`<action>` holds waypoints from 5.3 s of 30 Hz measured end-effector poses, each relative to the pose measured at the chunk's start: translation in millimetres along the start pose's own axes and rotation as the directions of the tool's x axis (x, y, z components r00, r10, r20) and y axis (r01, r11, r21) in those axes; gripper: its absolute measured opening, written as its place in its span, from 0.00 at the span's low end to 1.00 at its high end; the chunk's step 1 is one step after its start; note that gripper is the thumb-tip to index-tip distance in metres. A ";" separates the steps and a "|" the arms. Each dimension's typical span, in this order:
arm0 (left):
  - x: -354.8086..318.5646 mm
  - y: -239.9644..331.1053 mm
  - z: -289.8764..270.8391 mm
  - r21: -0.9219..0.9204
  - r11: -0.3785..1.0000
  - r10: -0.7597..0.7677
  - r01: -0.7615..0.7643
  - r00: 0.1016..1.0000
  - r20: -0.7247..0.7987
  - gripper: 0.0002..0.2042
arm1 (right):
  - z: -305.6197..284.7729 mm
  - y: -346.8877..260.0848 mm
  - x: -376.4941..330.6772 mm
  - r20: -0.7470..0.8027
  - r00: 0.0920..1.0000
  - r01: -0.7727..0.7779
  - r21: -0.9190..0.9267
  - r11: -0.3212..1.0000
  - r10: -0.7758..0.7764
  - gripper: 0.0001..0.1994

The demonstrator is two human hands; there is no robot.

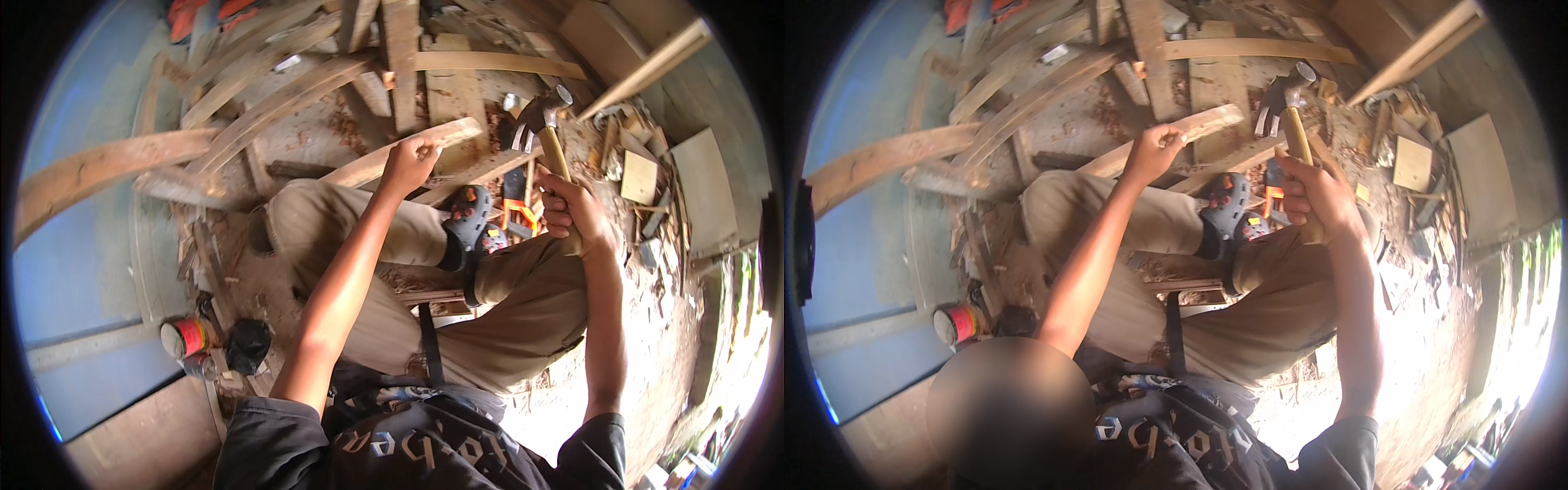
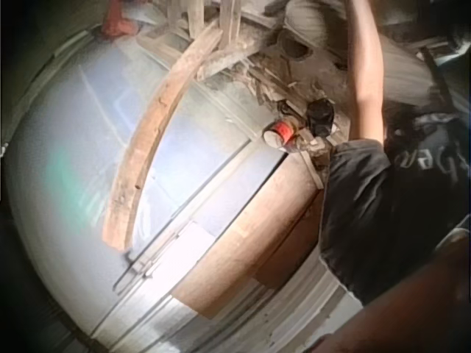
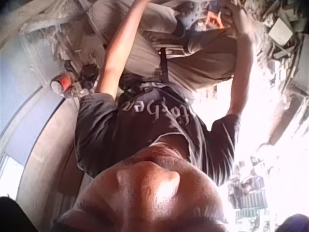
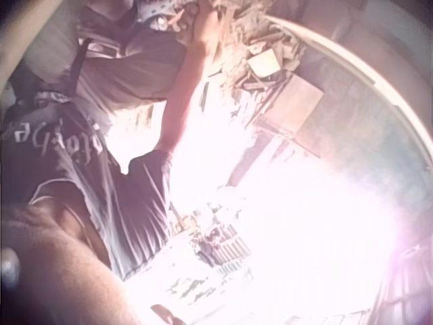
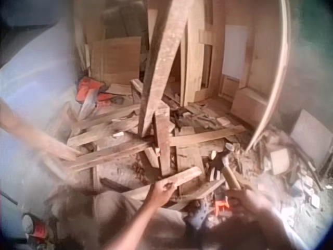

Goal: The person sits on the floor and uses a hammer to break apart a curved wooden frame. They repeatedly strike the wood to separate pieces and occasionally lift the frame to inspect it.

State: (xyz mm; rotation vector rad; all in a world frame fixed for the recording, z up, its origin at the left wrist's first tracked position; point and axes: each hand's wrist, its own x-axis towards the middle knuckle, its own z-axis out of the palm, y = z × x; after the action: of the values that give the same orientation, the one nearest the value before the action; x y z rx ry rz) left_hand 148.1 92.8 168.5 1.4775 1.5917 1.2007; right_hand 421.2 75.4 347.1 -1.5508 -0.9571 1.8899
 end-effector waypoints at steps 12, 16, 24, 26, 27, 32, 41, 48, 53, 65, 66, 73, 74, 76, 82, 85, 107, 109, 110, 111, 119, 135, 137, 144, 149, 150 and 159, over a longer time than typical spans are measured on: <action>40.1 -144.9 213.9 0.549 0.827 -0.249 0.125 0.956 0.157 0.33 | -91.7 44.2 -51.4 -0.129 0.982 -0.090 0.335 0.938 0.140 0.13; 66.9 -171.6 230.4 0.531 0.808 -0.443 0.255 0.858 0.262 0.44 | -103.4 53.3 -64.9 -0.207 0.967 -0.058 0.383 0.922 0.147 0.12; 102.4 -128.9 214.2 0.433 0.867 -0.473 0.247 0.680 0.560 0.41 | -127.2 56.0 -68.4 -0.269 0.945 -0.032 0.490 0.871 0.186 0.13; 113.3 -144.6 160.4 0.244 0.932 -0.358 0.268 0.778 0.516 0.39 | -119.7 50.2 -67.1 -0.190 0.969 -0.047 0.489 0.871 0.159 0.14; 119.1 -156.3 131.9 0.189 0.957 -0.284 0.222 0.854 0.436 0.39 | -113.1 46.2 -65.4 -0.146 0.981 -0.041 0.473 0.880 0.125 0.14; 159.7 -62.7 88.3 -0.182 0.975 -0.047 0.127 0.920 0.390 0.39 | -108.1 43.4 -60.0 -0.088 0.995 -0.009 0.438 0.899 0.052 0.15; 158.3 79.2 14.7 -0.665 0.746 0.164 0.012 0.966 0.201 0.37 | -75.8 31.7 -40.5 -0.003 0.998 0.065 0.204 0.977 -0.065 0.16; 92.1 123.4 -10.9 -0.721 0.660 0.454 -0.210 0.876 0.161 0.39 | -66.9 39.6 -38.7 -0.032 0.996 0.078 -0.116 0.990 -0.082 0.18; 66.9 111.2 -34.7 -0.811 0.479 0.688 -0.335 0.717 0.110 0.27 | -63.9 43.4 -45.6 -0.097 0.993 0.035 -0.252 0.967 -0.061 0.17; 32.1 16.1 -65.3 -0.821 0.410 0.264 -0.398 0.913 -0.311 0.35 | -59.2 41.4 -42.2 -0.121 0.992 -0.006 -0.289 0.957 -0.030 0.17; 28.5 14.0 -63.9 -0.820 0.410 0.211 -0.398 0.917 -0.340 0.37 | -58.1 39.0 -42.5 -0.130 0.991 -0.027 -0.299 0.954 -0.012 0.17; 11.5 -7.8 -51.6 -0.768 0.516 0.123 -0.379 0.920 -0.372 0.42 | -50.1 41.5 -35.1 -0.056 0.997 0.016 -0.457 0.889 -0.046 0.19; 7.9 -8.3 -55.9 -0.766 0.539 0.106 -0.349 0.931 -0.350 0.42 | -45.4 42.8 -36.1 -0.036 0.997 0.038 -0.455 0.890 -0.061 0.19; 6.9 1.0 -55.8 -0.737 0.584 0.065 -0.340 0.925 -0.375 0.42 | -30.7 59.1 -35.9 -0.049 0.999 0.012 -0.195 0.981 -0.022 0.19; -3.9 -7.7 -80.9 -0.794 0.483 -0.084 -0.369 0.883 -0.462 0.42 | 23.0 96.8 -35.9 -0.105 0.994 0.004 0.060 0.998 0.002 0.18; -11.0 -46.5 -101.8 -0.821 0.406 -0.085 -0.401 0.878 -0.471 0.40 | 60.5 119.4 -25.6 0.103 0.989 -0.136 0.411 0.902 0.102 0.18; -9.6 -79.5 -119.3 -0.834 0.367 -0.455 -0.411 0.703 -0.547 0.43 | 135.0 197.0 143.9 -0.271 0.954 0.068 0.618 0.784 0.131 0.21; -6.2 -72.3 -113.6 -0.827 0.401 -0.532 -0.395 0.634 -0.561 0.45 | 128.5 200.7 160.5 -0.226 0.956 0.000 0.634 0.773 0.185 0.19; -4.7 -69.4 -111.6 -0.824 0.418 -0.570 -0.384 0.595 -0.567 0.45 | 123.9 203.3 166.7 -0.185 0.964 -0.024 0.656 0.754 0.191 0.19; -3.4 -69.4 -111.3 -0.820 0.428 -0.570 -0.381 0.590 -0.572 0.45 | 121.9 202.8 169.5 -0.143 0.970 -0.051 0.676 0.735 0.198 0.18; -8.5 -85.9 -110.5 -0.814 0.385 -0.439 -0.435 0.690 -0.576 0.46 | 118.4 195.9 175.1 -0.145 0.978 -0.046 0.555 0.831 0.151 0.17; -8.3 -66.2 -101.1 -0.799 0.422 -0.490 -0.428 0.634 -0.598 0.46 | 121.5 195.6 144.9 0.055 0.977 -0.197 0.587 0.785 0.204 0.17; -9.3 -71.8 -104.3 -0.814 0.408 -0.514 -0.413 0.633 -0.579 0.46 | 126.1 191.8 138.0 0.074 0.976 -0.208 0.592 0.779 0.204 0.17; -10.4 -59.7 -97.0 -0.813 0.437 -0.507 -0.384 0.642 -0.575 0.46 | 145.6 169.0 110.0 0.184 0.958 -0.284 0.705 0.649 0.219 0.14; -20.5 -61.8 -88.1 -0.806 0.382 -0.295 -0.452 0.767 -0.570 0.42 | 153.9 140.8 81.1 0.195 0.955 -0.294 0.717 0.632 0.223 0.14; -20.6 -60.2 -83.6 -0.805 0.360 -0.211 -0.471 0.800 -0.562 0.41 | 152.8 135.0 76.4 0.205 0.951 -0.307 0.734 0.606 0.233 0.14; -28.9 -49.4 -56.9 -0.782 0.358 0.093 -0.510 0.853 -0.514 0.33 | 143.3 123.9 39.9 0.245 0.939 -0.332 0.826 0.455 0.241 0.14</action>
State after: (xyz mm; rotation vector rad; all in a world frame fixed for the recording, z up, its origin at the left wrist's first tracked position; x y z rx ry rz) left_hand 81.8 56.3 140.6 0.7815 0.5122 2.2259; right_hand 278.7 0.1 239.9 -0.9958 0.3287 2.1493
